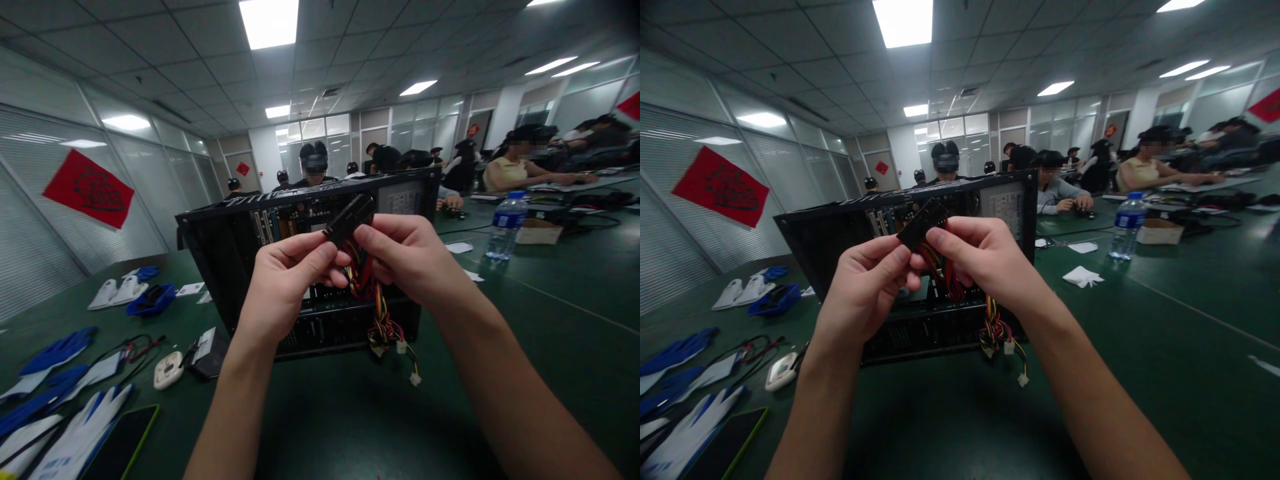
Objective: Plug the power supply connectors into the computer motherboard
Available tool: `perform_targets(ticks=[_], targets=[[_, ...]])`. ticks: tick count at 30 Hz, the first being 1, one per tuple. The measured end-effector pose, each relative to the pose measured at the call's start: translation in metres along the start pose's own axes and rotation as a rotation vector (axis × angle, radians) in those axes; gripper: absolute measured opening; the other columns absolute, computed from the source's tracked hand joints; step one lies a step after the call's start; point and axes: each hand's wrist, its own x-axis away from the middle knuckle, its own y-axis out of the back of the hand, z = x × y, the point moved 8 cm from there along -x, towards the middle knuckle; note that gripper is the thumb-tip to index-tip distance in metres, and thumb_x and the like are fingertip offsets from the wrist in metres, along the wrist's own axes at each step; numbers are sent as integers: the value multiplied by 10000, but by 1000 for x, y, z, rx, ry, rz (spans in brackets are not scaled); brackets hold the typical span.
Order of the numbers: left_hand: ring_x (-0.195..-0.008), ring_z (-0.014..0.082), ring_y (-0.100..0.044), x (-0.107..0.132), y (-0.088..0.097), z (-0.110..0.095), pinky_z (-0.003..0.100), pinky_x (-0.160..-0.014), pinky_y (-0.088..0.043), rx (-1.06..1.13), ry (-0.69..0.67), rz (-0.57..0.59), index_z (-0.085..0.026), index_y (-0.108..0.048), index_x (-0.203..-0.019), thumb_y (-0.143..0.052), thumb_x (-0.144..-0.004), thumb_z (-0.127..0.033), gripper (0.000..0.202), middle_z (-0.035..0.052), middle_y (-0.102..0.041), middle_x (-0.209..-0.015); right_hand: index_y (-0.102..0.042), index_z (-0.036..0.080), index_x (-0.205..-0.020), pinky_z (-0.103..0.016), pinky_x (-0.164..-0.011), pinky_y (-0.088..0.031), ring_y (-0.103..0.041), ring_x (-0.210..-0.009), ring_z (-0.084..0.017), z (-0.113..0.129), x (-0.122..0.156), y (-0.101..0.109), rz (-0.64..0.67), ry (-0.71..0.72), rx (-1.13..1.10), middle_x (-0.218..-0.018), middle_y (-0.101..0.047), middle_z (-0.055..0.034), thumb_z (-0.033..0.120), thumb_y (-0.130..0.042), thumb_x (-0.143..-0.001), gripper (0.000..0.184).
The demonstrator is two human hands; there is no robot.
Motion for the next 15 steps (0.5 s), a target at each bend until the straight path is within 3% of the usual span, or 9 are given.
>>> perform_targets(ticks=[9, 15], targets=[[-507, 85, -627, -7, 0, 8, 194, -515, -537, 110, -13, -2, -127, -726, -884, -868, -690, -359, 334, 9, -716, -679, -592, 167, -706, -195, -365, -241, -361, -409, -58, -1, -2, -2, 12, 46, -53, -513, -419, 63, 550, -705, -850, 425], [-461, 57, -550, -10, 0, 9, 162, -427, -448, -4, -110, -40, -151, -739, -926, -777, -786, -464, 344, -8, -679, -659, -587, 167, -682, -199, -354, -239, -371, -405, -60, 6, -2, -2, -49, 74, -8, -514, -448, 50, 548, -697, -859, 434]])
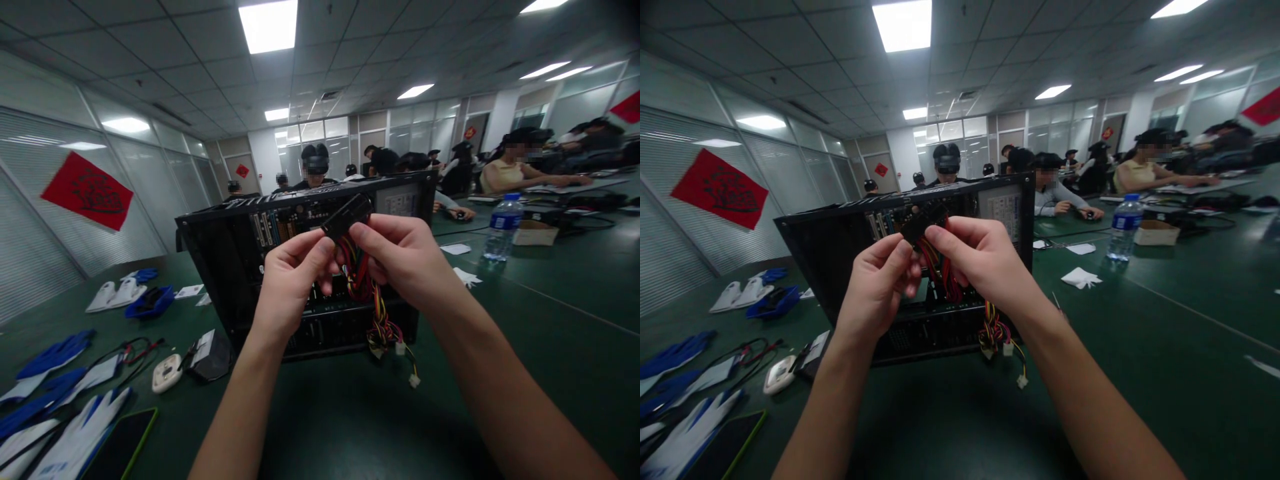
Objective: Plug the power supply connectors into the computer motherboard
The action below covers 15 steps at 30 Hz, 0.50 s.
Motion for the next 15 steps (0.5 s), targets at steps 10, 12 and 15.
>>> perform_targets(ticks=[10, 12, 15], targets=[[-462, 66, -521, 21, -11, -33, 180, -458, -413, -496, -222, -113, -145, -637, -610, -572, -967, -351, 417, -4, -614, -570, -538, 173, -634, -202, -360, -232, -357, -396, -61, 2, 1, 1, -36, 2, 79, -476, -428, 56, 560, -674, -871, 473], [-456, 67, -520, 22, -12, -35, 181, -454, -409, -496, -220, -109, -145, -638, -615, -565, -971, -345, 415, -3, -618, -570, -539, 174, -640, -201, -363, -235, -360, -399, -61, 2, 1, 1, -39, 5, 81, -478, -430, 56, 564, -671, -871, 473], [-443, 66, -517, 21, -12, -34, 184, -449, -407, -458, -178, -80, -144, -641, -612, -550, -977, -340, 424, 5, -631, -577, -538, 175, -641, -201, -362, -230, -357, -398, -61, 3, 2, 1, -32, 11, 81, -477, -428, 56, 573, -667, -870, 477]])
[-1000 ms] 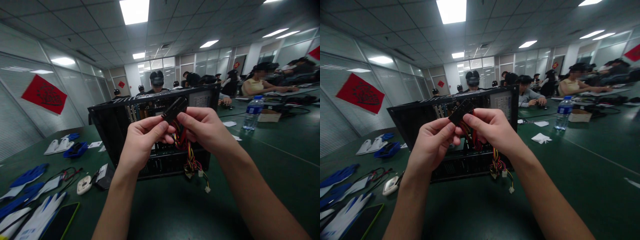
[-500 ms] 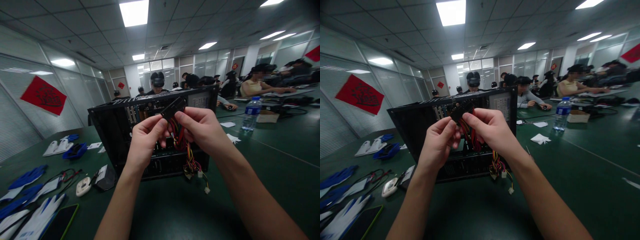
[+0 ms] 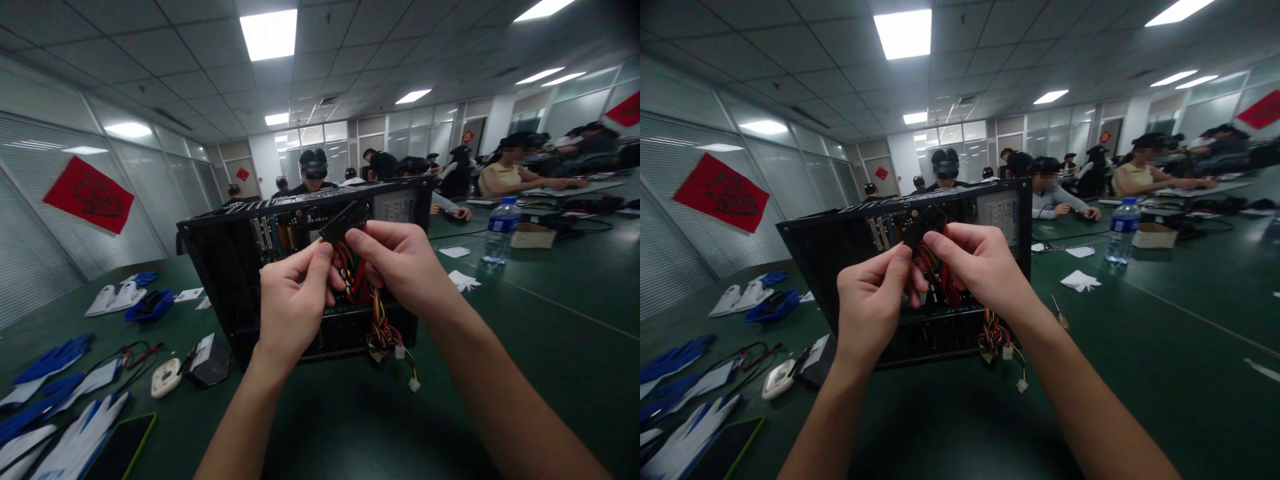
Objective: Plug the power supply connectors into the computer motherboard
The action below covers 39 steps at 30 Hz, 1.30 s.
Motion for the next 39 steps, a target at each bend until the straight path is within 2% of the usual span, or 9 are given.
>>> perform_targets(ticks=[4, 8, 16, 18, 22, 25, 31, 35, 39], targets=[[-419, 63, -501, -2, -2, 6, 190, -454, -410, 89, 80, 67, -144, -624, -594, -548, -973, -340, 433, 3, -623, -558, -545, 175, -643, -203, -363, -226, -354, -398, -63, 0, 0, -1, 15, -10, 13, -472, -423, 57, 578, -665, -868, 477], [-404, 62, -486, -3, -4, 14, 194, -450, -401, 142, 135, 81, -145, -618, -601, -566, -956, -384, 431, -8, -602, -535, -549, 175, -646, -204, -366, -225, -360, -404, -67, 0, 0, 0, 15, -18, 18, -476, -419, 56, 587, -663, -863, 479], [-424, 62, -488, -2, -3, 6, 193, -468, -404, 46, 92, 88, -144, -596, -592, -517, -979, -350, 445, 4, -612, -554, -510, 178, -620, -196, -366, -241, -359, -402, -59, -3, -2, -3, 51, -17, -8, -481, -412, 62, 581, -658, -869, 496], [-446, 70, -499, 0, -4, 3, 192, -468, -400, -20, 61, 82, -145, -612, -648, -522, -976, -337, 390, 0, -608, -569, -529, 174, -641, -193, -367, -259, -384, -407, -62, -6, -3, -6, 59, -24, -18, -496, -442, 56, 578, -660, -869, 482], [-500, 93, -522, 3, -6, 2, 197, -476, -385, -211, 2, 71, -158, -656, -905, -572, -946, -311, 179, -23, -587, -602, -600, 161, -721, -196, -384, -287, -426, -434, -74, -9, -1, -8, 48, -15, 7, -534, -496, 42, 570, -642, -887, 443], [-555, 110, -554, 4, -8, 4, 205, -517, -397, -305, -11, 109, -167, -652, -982, -529, -962, -276, 165, -16, -596, -640, -605, 162, -717, -205, -412, -306, -442, -461, -86, -5, 2, -10, 30, 15, 104, -539, -503, 33, 542, -601, -925, 433], [-549, 116, -542, 4, -9, 3, 217, -513, -360, -358, -13, 126, -173, -625, -963, -495, -968, -250, 151, -14, -588, -644, -604, 171, -713, -224, -468, -326, -482, -539, -112, 10, 9, -7, -14, 105, 324, -595, -557, 6, 478, -578, -956, 392], [-526, 114, -499, 4, -15, 5, 234, -509, -313, -497, -36, 136, -175, -608, -824, -470, -975, -261, 222, 2, -592, -642, -498, 186, -617, -232, -486, -295, -429, -529, -103, 12, 7, -1, -26, 139, 394, -543, -480, 30, 440, -582, -958, 434], [-543, 119, -497, -2, -20, 17, 243, -550, -315, -554, -48, 176, -174, -594, -736, -457, -979, -285, 300, 7, -594, -637, -437, 195, -602, -244, -518, -286, -393, -521, -98, 4, 2, 1, -104, 189, 466, -534, -437, 44, 400, -559, -976, 443]])
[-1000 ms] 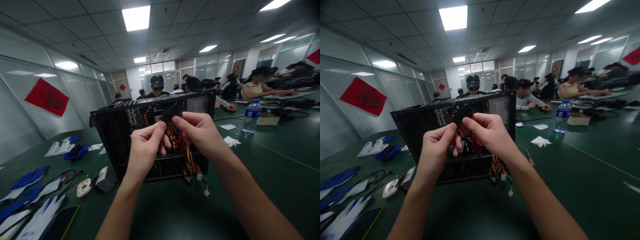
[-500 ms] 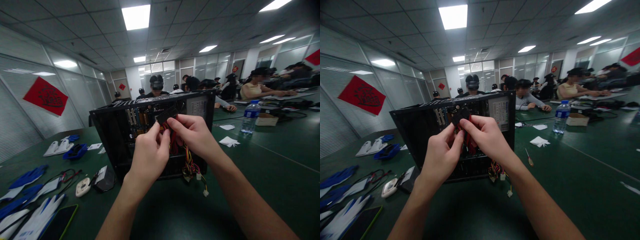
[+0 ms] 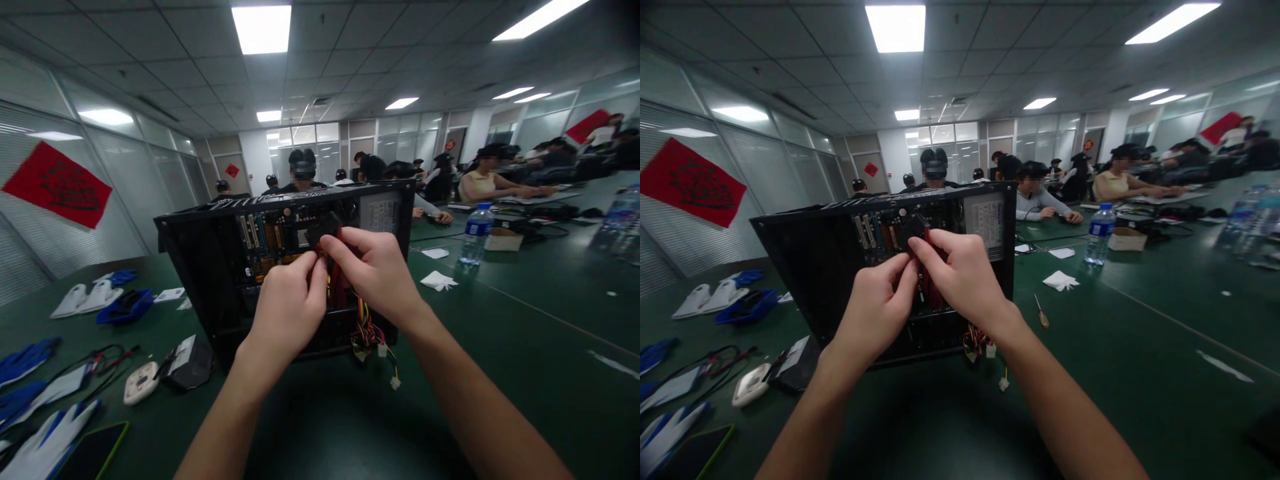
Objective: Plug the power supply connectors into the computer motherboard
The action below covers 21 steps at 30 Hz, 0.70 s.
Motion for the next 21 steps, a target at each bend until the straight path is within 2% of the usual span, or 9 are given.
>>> perform_targets(ticks=[4, 6, 8, 11, 13, 15, 18, 21], targets=[[-584, 129, -515, -12, -10, 29, 243, -579, -315, 30, 38, -30, -170, -600, -721, -449, -975, -309, 327, 12, -613, -651, -471, 194, -656, -250, -592, -337, -455, -564, -110, -18, 1, -17, -107, 83, 107, -628, -538, 12, 374, -496, -1010, 399], [-618, 139, -547, -18, -20, 49, 245, -603, -326, 24, 83, -19, -168, -623, -723, -447, -969, -314, 335, 25, -654, -689, -523, 189, -712, -256, -642, -364, -512, -617, -131, -32, 2, -33, -80, 107, 203, -693, -593, -20, 363, -452, -1028, 368], [-627, 151, -557, -23, -33, 71, 252, -606, -328, -2, 137, 26, -169, -646, -708, -439, -964, -321, 362, 41, -676, -701, -579, 176, -782, -263, -685, -378, -570, -682, -158, -53, 3, -52, 8, 85, 318, -766, -646, -60, 344, -414, -1041, 350], [-642, 169, -577, -25, -54, 100, 266, -608, -324, -85, 223, 135, -170, -674, -716, -430, -958, -329, 379, 61, -693, -710, -637, 155, -850, -265, -692, -366, -619, -725, -181, -91, 6, -72, 146, -42, 430, -832, -697, -97, 308, -411, -1041, 333], [-665, 185, -596, -24, -67, 116, 275, -601, -314, -161, 271, 215, -174, -692, -747, -428, -952, -325, 368, 72, -709, -740, -657, 145, -872, -258, -676, -355, -633, -747, -183, -113, 9, -80, 192, -127, 420, -844, -709, -99, 319, -413, -1042, 344], [-711, 205, -626, -22, -78, 129, 282, -604, -318, -226, 305, 277, -181, -706, -786, -418, -954, -328, 364, 84, -730, -791, -664, 133, -820, -249, -632, -341, -620, -707, -166, -132, 12, -87, 257, -233, 375, -774, -702, -82, 343, -405, -1047, 404], [-778, 227, -668, -18, -94, 144, 288, -626, -351, -280, 328, 350, -183, -716, -819, -386, -968, -330, 390, 109, -750, -863, -686, 131, -765, -241, -601, -328, -612, -679, -145, -145, 18, -99, 381, -292, 334, -735, -706, -61, 371, -430, -1035, 444], [-837, 259, -697, -12, -108, 153, 303, -665, -397, -336, 331, 434, -166, -729, -837, -363, -968, -299, 411, 148, -757, -908, -734, 150, -802, -253, -617, -343, -653, -728, -167, -147, 24, -107, 469, -287, 423, -784, -740, -78, 378, -441, -1019, 430]])
